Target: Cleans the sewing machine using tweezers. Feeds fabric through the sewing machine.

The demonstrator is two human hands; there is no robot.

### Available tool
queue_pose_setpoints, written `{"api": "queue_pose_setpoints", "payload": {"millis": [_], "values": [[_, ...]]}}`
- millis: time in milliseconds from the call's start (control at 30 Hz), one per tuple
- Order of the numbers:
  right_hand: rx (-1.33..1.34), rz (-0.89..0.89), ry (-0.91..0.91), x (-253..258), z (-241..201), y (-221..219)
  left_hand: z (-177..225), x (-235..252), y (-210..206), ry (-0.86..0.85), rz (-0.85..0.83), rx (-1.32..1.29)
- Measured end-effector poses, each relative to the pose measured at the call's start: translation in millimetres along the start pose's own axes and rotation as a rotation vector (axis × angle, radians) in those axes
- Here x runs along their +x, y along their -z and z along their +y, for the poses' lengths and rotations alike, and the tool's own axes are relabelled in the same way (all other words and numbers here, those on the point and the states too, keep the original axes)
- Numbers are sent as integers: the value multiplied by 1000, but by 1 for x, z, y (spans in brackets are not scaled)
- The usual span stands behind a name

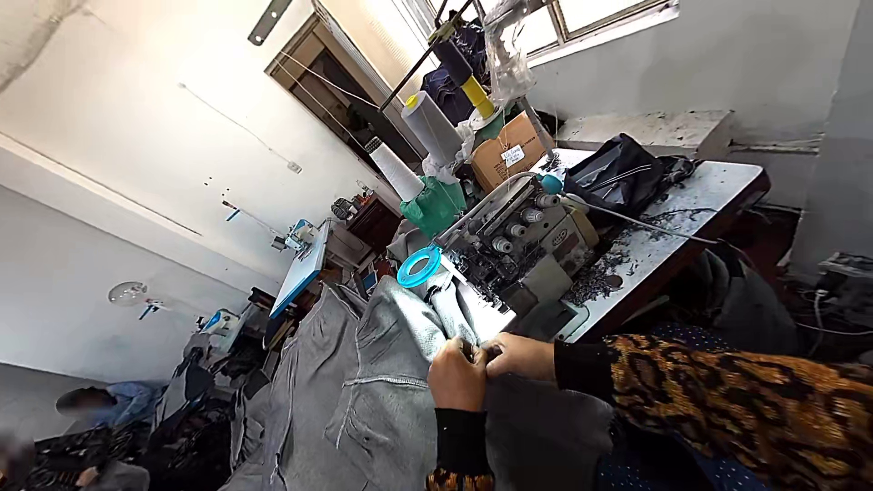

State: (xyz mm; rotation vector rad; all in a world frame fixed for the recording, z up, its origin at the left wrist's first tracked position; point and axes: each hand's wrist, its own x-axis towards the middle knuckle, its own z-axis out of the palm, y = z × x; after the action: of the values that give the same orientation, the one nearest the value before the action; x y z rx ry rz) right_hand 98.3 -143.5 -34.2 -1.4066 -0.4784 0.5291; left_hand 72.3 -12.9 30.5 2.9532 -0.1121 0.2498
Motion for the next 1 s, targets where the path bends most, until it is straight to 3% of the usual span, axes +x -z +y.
{"api": "queue_pose_setpoints", "payload": {"millis": [67,167,333,433,567,833,1000], "values": [[5,55,-61,-2,11,0,-15,16,-15,-166,31,-82],[17,136,-79,-9,29,-1,-28,30,-32,-209,-39,-70],[173,163,-27,-39,55,18,-33,18,-53,-406,215,146],[322,172,25,-57,71,34,-17,7,-64,-389,318,242],[407,207,94,-57,76,45,-8,18,-74,-402,307,147],[256,353,177,-32,57,62,3,58,-76,-323,287,-1],[165,329,136,-36,53,63,0,63,-71,-249,213,-82]]}}
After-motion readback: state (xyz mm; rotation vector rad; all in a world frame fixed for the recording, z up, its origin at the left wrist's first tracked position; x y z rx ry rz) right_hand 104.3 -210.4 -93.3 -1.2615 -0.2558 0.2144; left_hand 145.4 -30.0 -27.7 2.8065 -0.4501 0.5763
